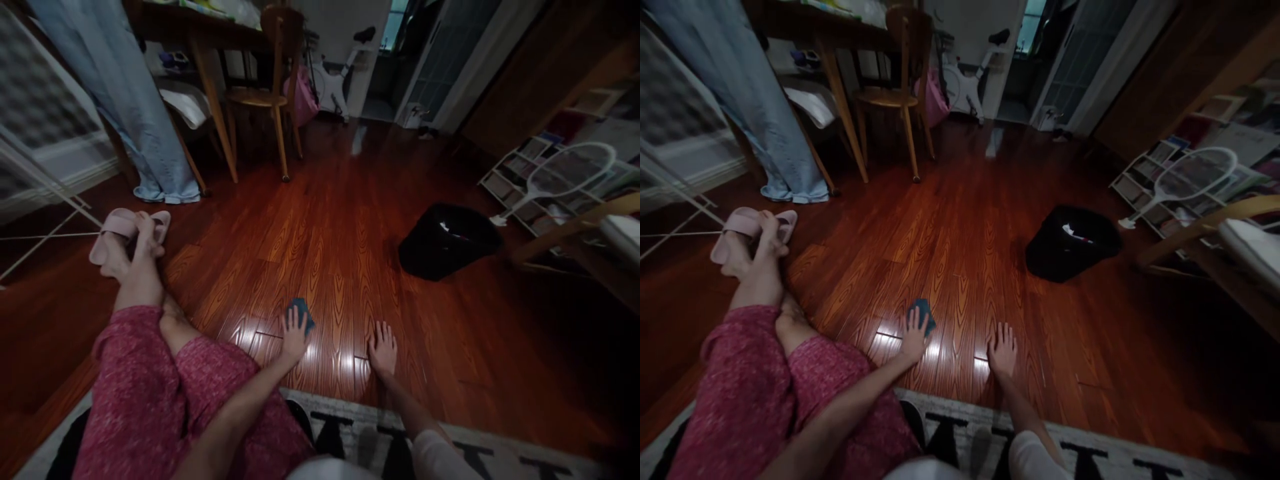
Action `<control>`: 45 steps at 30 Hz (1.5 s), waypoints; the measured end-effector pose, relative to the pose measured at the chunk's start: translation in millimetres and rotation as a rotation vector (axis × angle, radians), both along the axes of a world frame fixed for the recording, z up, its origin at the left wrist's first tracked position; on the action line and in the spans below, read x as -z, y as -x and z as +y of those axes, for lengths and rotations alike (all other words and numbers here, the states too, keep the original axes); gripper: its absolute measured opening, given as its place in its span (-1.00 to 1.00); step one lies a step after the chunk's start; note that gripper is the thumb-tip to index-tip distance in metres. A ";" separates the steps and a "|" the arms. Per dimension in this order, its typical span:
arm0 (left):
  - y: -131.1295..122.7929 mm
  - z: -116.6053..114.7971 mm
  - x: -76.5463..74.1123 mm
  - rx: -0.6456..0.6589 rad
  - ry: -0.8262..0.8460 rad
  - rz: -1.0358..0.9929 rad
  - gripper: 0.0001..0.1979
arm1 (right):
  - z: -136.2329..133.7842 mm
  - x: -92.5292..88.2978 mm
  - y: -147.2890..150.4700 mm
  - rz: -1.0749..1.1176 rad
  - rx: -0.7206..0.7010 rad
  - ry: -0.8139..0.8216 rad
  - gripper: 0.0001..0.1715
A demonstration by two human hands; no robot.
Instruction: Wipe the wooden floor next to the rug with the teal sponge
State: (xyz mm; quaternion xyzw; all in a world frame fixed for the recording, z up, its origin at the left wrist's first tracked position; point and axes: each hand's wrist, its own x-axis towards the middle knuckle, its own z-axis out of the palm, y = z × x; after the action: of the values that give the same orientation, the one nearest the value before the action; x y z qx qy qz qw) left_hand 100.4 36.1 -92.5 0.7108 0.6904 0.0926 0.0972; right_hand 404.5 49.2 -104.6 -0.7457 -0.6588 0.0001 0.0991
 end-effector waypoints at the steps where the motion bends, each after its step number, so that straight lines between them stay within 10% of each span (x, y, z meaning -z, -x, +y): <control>1: -17.3 -9.4 2.6 0.111 0.009 -0.024 -0.35 | -2.3 -0.3 2.5 -0.001 0.007 -0.001 -0.26; 6: -61.8 -42.5 10.0 0.690 0.001 -0.096 -0.31 | -31.4 10.9 21.6 0.023 0.036 -0.031 -0.24; 10: -38.1 -25.2 1.0 0.758 -0.022 -0.099 -0.40 | -48.9 19.6 30.4 0.068 0.004 -0.057 -0.22; 19: 93.2 20.3 -14.0 -0.310 -0.032 0.051 -0.45 | -44.1 20.1 32.8 0.083 0.049 -0.045 -0.24; 23: 101.4 17.5 -5.2 -0.530 -0.024 0.052 -0.39 | -43.7 29.3 32.6 0.076 0.058 -0.076 -0.22; 35: -79.9 -55.8 22.7 0.555 0.086 -0.153 -0.22 | -38.8 37.7 27.3 0.048 0.060 -0.109 -0.21; 40: -41.7 -18.9 16.8 0.617 0.030 -0.082 -0.35 | -38.3 40.3 24.5 0.072 0.058 -0.122 -0.20; 45: 56.9 35.9 -1.6 0.155 -0.069 0.038 -0.40 | -37.4 44.7 23.1 0.101 0.056 -0.134 -0.18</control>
State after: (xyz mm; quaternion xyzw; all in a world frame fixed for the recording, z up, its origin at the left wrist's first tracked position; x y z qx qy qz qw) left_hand 43.5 71.9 -90.9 0.7667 0.6314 0.0951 0.0665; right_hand 381.4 11.8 -149.3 -0.7547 -0.6303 -0.0091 0.1817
